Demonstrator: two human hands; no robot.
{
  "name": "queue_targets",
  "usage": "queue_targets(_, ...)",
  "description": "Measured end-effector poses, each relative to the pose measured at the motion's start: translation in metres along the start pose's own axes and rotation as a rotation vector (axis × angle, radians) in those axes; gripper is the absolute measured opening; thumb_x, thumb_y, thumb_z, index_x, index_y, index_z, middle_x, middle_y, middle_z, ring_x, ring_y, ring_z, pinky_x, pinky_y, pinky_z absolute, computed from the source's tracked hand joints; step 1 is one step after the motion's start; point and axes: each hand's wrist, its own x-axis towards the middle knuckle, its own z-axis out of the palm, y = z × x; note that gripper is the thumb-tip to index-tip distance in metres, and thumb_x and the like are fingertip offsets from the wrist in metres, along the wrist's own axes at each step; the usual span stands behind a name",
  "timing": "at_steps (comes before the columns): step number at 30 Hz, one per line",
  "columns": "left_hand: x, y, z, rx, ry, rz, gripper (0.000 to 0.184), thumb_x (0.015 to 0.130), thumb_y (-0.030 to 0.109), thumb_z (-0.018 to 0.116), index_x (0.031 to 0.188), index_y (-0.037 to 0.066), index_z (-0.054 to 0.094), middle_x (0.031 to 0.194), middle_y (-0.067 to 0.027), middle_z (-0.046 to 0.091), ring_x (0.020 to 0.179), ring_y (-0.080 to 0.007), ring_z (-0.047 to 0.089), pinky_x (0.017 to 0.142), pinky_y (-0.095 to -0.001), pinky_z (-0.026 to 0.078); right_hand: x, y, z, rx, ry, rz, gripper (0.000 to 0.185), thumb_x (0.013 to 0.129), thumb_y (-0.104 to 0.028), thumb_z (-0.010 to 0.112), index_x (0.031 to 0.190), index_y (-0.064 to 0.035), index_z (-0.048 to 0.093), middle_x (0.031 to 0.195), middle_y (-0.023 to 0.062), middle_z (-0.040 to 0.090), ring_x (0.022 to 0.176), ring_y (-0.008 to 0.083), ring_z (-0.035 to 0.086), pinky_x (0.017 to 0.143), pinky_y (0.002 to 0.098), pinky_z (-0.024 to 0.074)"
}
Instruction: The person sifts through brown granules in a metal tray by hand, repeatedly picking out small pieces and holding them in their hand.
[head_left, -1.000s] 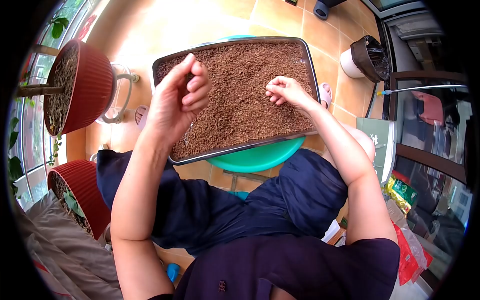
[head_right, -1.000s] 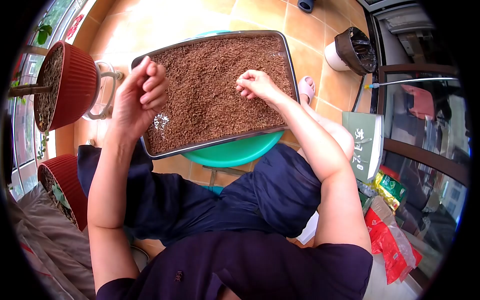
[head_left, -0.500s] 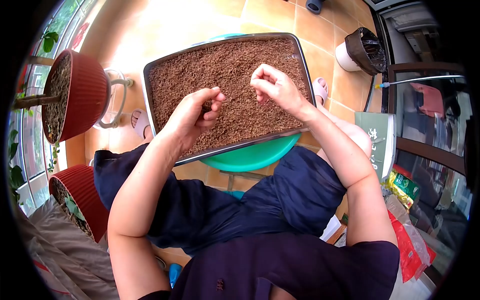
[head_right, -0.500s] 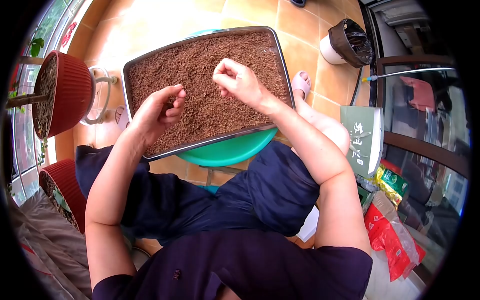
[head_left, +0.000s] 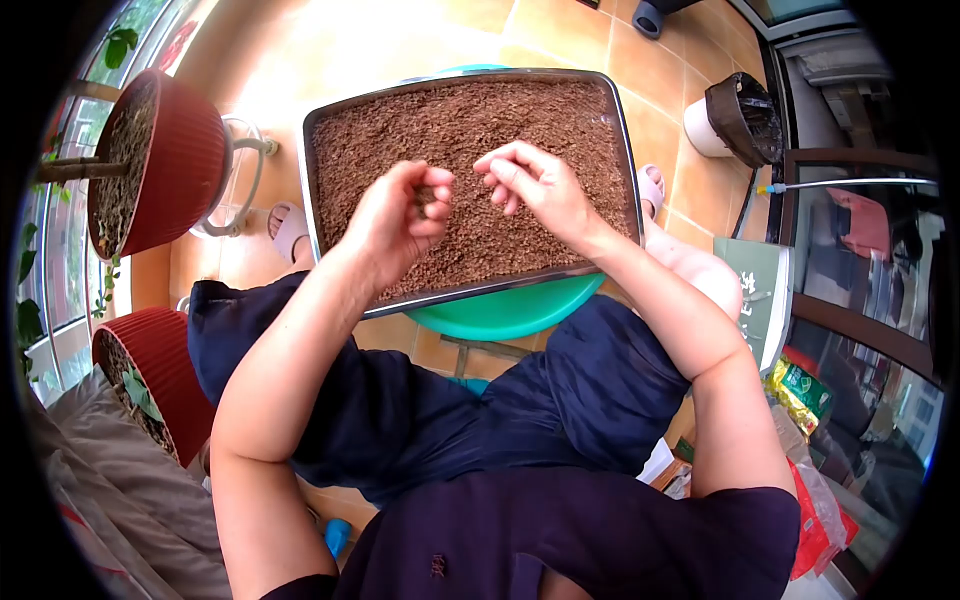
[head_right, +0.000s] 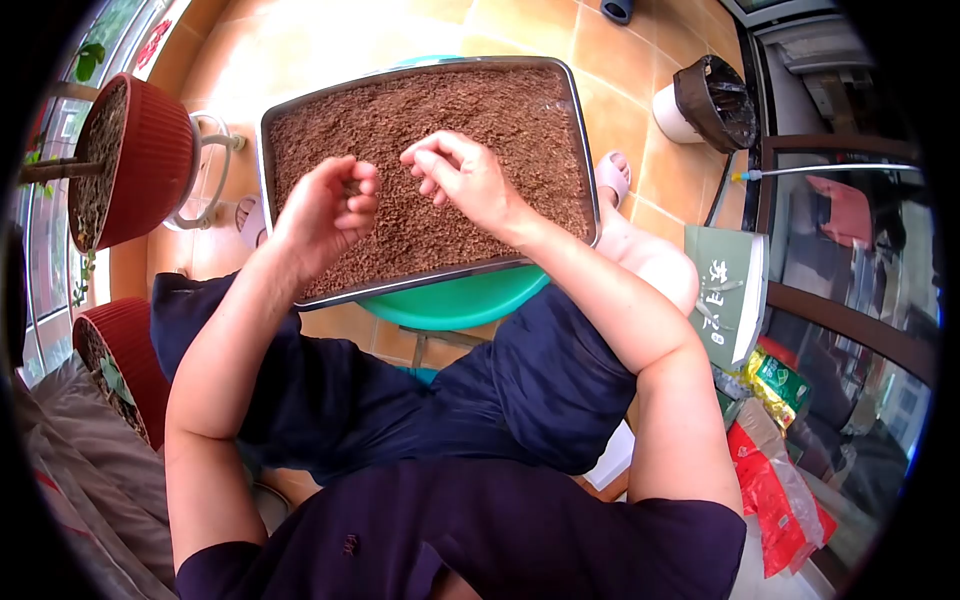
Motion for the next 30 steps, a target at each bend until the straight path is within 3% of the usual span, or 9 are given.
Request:
queue_targets(5,-0.004,0.036,-0.016,-0.190,-0.088,0.130,0.024,0.103,0.024,0.045,0.086,0.008,0.049,0.075,-0.0003,0.045,0.056,-0.0071,0.036,0.041,-0.0198,0.027,-0.013,0.081,0.049,-0.413,-0.463,-0.157,0.036,0.099,-0.023,0.053,0.129,-0.0036,0.059,0.126,0.0150,0.061,0.118,0.0299,0.059,0.103,0.0398,0.0476)
queue_targets(9,-0.005,0.050,-0.017,-0.259,-0.123,0.166,0.023,0.103,0.021,0.045,0.085,0.008,0.048,0.075,-0.0006,0.044,0.056,-0.0078,0.036,0.040,-0.0195,0.026,-0.034,0.123,0.078,-0.505,-0.678,-0.070,0.056,0.105,-0.039,0.041,0.149,-0.0051,0.039,0.153,0.0169,0.040,0.145,0.0334,0.034,0.120,0.0429,0.0277)
queue_targets(15,-0.008,0.055,-0.022,-0.266,-0.128,0.158,0.021,0.103,0.019,0.045,0.085,0.008,0.047,0.075,-0.0006,0.044,0.056,-0.0080,0.036,0.040,-0.0196,0.027,-0.007,0.126,0.065,-0.611,-0.252,-0.073,0.055,0.104,-0.038,0.039,0.147,-0.0045,0.041,0.153,0.0179,0.040,0.144,0.0331,0.036,0.120,0.0416,0.0289)
queue_targets(19,-0.013,0.059,-0.022,-0.281,-0.105,0.169,0.020,0.102,0.019,0.045,0.086,0.008,0.048,0.075,-0.0002,0.044,0.057,-0.0077,0.037,0.041,-0.0196,0.028,0.021,0.118,0.026,-0.571,0.153,0.170,0.049,0.104,-0.031,0.042,0.145,-0.0037,0.045,0.150,0.0190,0.044,0.141,0.0318,0.040,0.120,0.0405,0.0278)
queue_targets(21,-0.014,0.063,-0.027,-0.321,-0.129,0.167,0.019,0.105,0.019,0.045,0.092,0.006,0.052,0.074,0.0009,0.044,0.058,-0.0074,0.038,0.042,-0.0194,0.029,0.033,0.128,-0.007,-0.447,0.286,0.263,0.045,0.104,-0.028,0.045,0.143,-0.0047,0.047,0.146,0.0169,0.049,0.129,0.0293,0.053,0.108,0.0418,0.0447)
queue_targets(23,-0.014,0.068,-0.028,-0.356,-0.138,0.184,0.020,0.106,0.019,0.044,0.096,0.006,0.054,0.074,0.0015,0.044,0.058,-0.0073,0.038,0.042,-0.0194,0.029,0.027,0.101,-0.024,-0.120,0.445,0.346,0.040,0.105,-0.025,0.046,0.140,-0.0063,0.049,0.139,0.0135,0.054,0.109,0.0223,0.064,0.082,0.0361,0.0576)
queue_targets(24,-0.016,0.068,-0.026,-0.377,-0.110,0.202,0.019,0.107,0.018,0.043,0.107,0.003,0.056,0.073,0.0023,0.043,0.058,-0.0067,0.037,0.043,-0.0193,0.029,0.026,0.095,-0.036,-0.043,0.525,0.328,0.036,0.106,-0.024,0.046,0.138,-0.0081,0.051,0.132,0.0113,0.058,0.095,0.0158,0.066,0.063,0.0281,0.0560)
queue_targets(27,-0.018,0.070,-0.024,-0.366,-0.101,0.248,0.020,0.106,0.015,0.043,0.117,0.002,0.054,0.072,0.0025,0.043,0.059,-0.0058,0.038,0.043,-0.0193,0.030,0.021,0.075,-0.064,0.023,0.587,0.311,0.032,0.105,-0.024,0.047,0.132,-0.0078,0.054,0.130,0.0079,0.057,0.095,0.0151,0.066,0.069,0.0276,0.0544)
queue_targets(30,-0.012,0.066,-0.028,-0.351,-0.125,0.245,0.027,0.104,0.007,0.042,0.130,0.000,0.047,0.075,0.0012,0.045,0.060,-0.0060,0.039,0.044,-0.0193,0.032,0.021,0.072,-0.074,-0.046,0.660,0.283,0.027,0.101,-0.024,0.055,0.123,-0.0076,0.060,0.113,0.0042,0.063,0.083,0.0106,0.062,0.065,0.0243,0.0508)
